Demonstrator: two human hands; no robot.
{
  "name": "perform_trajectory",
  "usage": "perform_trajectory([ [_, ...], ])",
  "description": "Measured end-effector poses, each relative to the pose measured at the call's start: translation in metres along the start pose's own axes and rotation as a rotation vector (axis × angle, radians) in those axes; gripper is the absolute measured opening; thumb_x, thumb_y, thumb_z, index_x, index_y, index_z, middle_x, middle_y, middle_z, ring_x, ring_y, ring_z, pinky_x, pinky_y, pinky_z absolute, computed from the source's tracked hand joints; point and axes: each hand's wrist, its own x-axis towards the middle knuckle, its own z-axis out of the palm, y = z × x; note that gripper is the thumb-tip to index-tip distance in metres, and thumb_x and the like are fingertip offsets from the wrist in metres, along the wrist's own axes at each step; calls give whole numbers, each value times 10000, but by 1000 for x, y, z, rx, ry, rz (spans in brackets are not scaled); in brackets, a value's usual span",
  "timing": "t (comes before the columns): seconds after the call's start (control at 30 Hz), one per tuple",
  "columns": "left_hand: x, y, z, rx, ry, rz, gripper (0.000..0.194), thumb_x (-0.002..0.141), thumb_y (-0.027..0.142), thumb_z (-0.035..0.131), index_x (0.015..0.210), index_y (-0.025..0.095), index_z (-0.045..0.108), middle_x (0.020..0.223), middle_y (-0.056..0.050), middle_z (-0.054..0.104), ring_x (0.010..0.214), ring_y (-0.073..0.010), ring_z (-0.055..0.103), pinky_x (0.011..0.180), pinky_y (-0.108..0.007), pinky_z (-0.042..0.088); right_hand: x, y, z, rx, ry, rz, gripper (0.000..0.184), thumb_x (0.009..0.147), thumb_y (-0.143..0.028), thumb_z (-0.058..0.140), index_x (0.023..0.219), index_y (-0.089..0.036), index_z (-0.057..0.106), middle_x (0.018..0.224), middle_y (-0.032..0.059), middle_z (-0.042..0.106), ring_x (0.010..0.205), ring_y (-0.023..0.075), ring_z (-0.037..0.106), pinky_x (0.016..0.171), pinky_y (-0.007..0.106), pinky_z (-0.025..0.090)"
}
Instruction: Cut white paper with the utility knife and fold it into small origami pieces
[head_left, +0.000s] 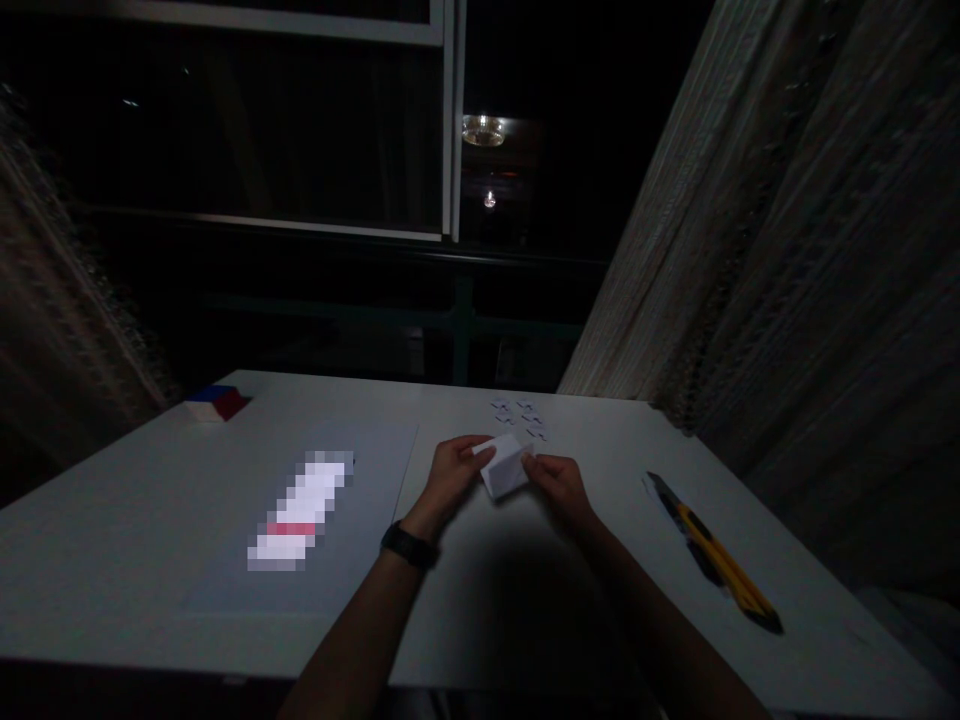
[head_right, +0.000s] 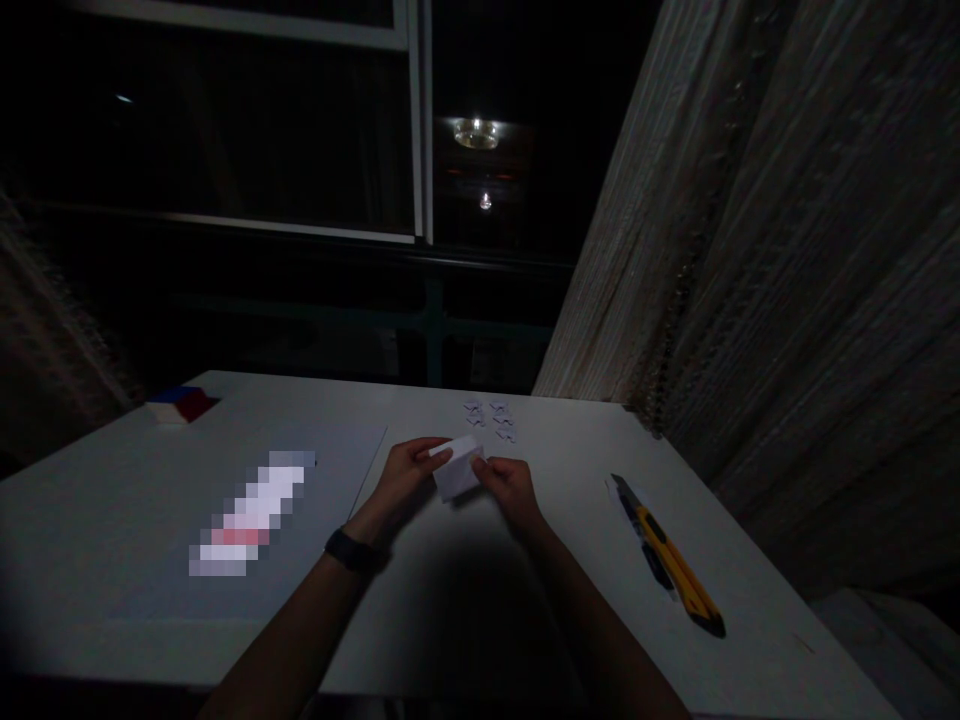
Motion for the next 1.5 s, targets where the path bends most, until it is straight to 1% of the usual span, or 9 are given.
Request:
perform_trajectory([
  [0.13, 0, -2, 3, 146, 20, 95, 293, 676, 304, 685, 891, 107, 709, 877, -116, 704, 769, -207, 637, 672, -285, 478, 5, 9, 5, -102, 192, -49, 419, 702, -522, 601, 509, -154, 547, 479, -19, 507, 489, 112, 455, 492, 231, 364],
  [0.27, -3, 0, 5, 241, -39, 168, 352, 761, 369, 600, 985, 114, 693, 897, -103, 705, 767, -189, 630, 679, -281, 475, 5, 15, 9, -148, 293, -81, 347, 704, -503, 607, 632, -165, 576, 553, -11, 556, 528, 128, 496, 506, 234, 388],
  [0.43, -8, -1, 10, 353, -27, 138, 456, 704, 342, 668, 1097, 112, 641, 816, -82, 713, 719, -193, 639, 662, -288, 485, 3, 19, 16, -104, 377, -76, 343, 728, -511, 580, 681, -172, 559, 593, -6, 569, 559, 143, 537, 531, 253, 431],
  [0.6, -8, -4, 11, 294, 8, 175, 337, 700, 290, 673, 998, 134, 694, 971, -106, 697, 880, -230, 638, 787, -313, 476, 3, 19, 21, 27, 490, -136, 403, 679, -464, 650, 947, -186, 533, 917, 56, 596, 786, 183, 602, 649, 290, 497],
  [0.7, -8, -2, 11, 237, 1, 136, 300, 693, 298, 680, 939, 128, 711, 920, -108, 708, 843, -234, 646, 756, -312, 486, 3, 16, 20, 95, 434, -91, 493, 672, -450, 663, 1064, -189, 520, 1003, 85, 591, 821, 193, 610, 671, 300, 502],
  [0.87, -7, 2, 10, 241, 33, 158, 233, 695, 316, 677, 828, 132, 725, 860, -98, 713, 801, -218, 645, 734, -304, 483, 4, 13, 17, 145, 289, -3, 376, 658, -480, 667, 835, -156, 593, 736, 59, 659, 701, 206, 620, 628, 314, 492],
  [1.1, -6, -1, 9, 322, 15, 125, 300, 669, 343, 702, 875, 126, 723, 815, -103, 712, 717, -207, 640, 653, -297, 484, 3, 15, 18, 123, 352, -9, 328, 677, -482, 646, 742, -163, 601, 599, 17, 633, 558, 162, 575, 508, 275, 448],
  [1.3, -8, 1, 9, 300, -2, 151, 227, 685, 294, 691, 851, 145, 731, 864, -107, 715, 817, -230, 649, 758, -326, 481, 4, 17, 18, 129, 370, -17, 343, 661, -491, 660, 739, -161, 612, 628, 30, 652, 604, 180, 602, 553, 291, 468],
  [1.5, -8, 4, 8, 280, -22, 146, 222, 672, 283, 698, 847, 152, 733, 872, -100, 716, 836, -242, 648, 792, -342, 476, 4, 18, 14, 162, 305, -18, 429, 676, -469, 655, 958, -147, 630, 709, 49, 679, 628, 189, 611, 559, 298, 469],
])
